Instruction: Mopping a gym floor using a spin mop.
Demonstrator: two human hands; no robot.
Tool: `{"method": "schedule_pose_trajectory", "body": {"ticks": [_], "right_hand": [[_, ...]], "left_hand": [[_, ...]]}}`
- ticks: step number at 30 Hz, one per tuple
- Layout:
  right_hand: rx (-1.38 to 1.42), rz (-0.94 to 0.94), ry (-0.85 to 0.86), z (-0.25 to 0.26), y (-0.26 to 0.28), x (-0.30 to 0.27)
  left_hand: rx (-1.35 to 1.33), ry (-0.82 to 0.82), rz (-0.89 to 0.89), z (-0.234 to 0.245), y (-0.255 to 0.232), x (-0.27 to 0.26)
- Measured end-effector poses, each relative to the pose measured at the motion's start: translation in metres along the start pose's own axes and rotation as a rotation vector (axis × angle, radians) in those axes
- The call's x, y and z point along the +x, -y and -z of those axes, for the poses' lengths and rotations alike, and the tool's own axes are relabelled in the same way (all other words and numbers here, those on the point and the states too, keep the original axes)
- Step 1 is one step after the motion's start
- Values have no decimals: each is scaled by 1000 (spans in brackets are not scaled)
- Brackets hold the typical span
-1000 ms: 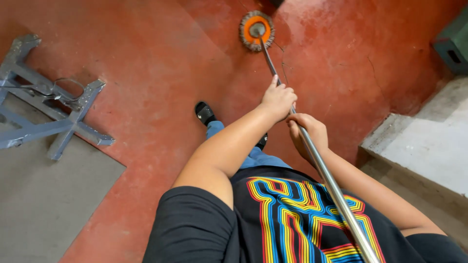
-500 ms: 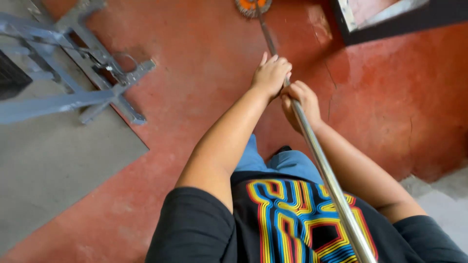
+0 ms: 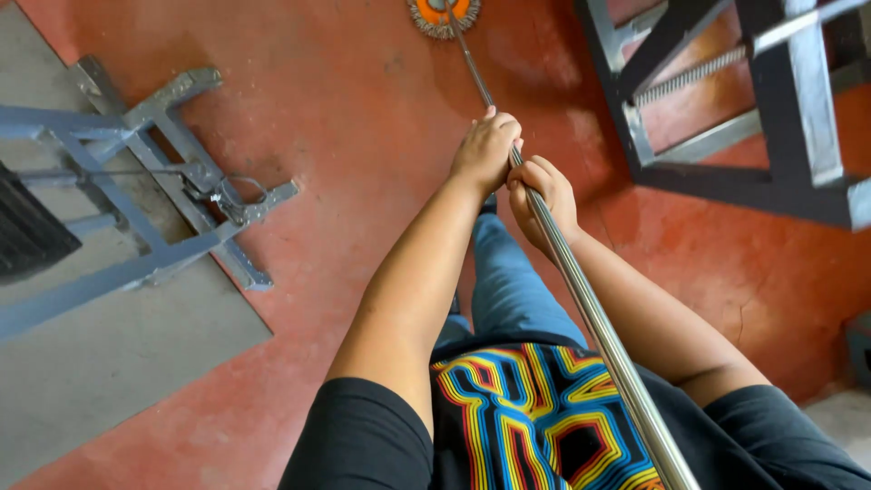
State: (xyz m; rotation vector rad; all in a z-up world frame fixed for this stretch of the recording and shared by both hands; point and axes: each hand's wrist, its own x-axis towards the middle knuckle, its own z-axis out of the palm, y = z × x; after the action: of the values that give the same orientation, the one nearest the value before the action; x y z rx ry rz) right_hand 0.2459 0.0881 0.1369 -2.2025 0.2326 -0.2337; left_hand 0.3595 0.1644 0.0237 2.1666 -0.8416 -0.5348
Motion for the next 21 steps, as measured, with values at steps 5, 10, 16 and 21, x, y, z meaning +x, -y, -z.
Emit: {"method": "schedule_pose_trajectory", "body": {"ticks": [5,10,16,21], "right_hand": [[42,52,50,5,-32,117],[65,160,105,-12,-60,209],[147,117,111,-34,-69,219],[149,91,127,-37,-63,132]], "left_hand": [[20,-57,138,25,28,109],[38,-173,185,29,92,192],[-19,-133,210,32,120,199],[-31,-195,95,8,102,117]]}}
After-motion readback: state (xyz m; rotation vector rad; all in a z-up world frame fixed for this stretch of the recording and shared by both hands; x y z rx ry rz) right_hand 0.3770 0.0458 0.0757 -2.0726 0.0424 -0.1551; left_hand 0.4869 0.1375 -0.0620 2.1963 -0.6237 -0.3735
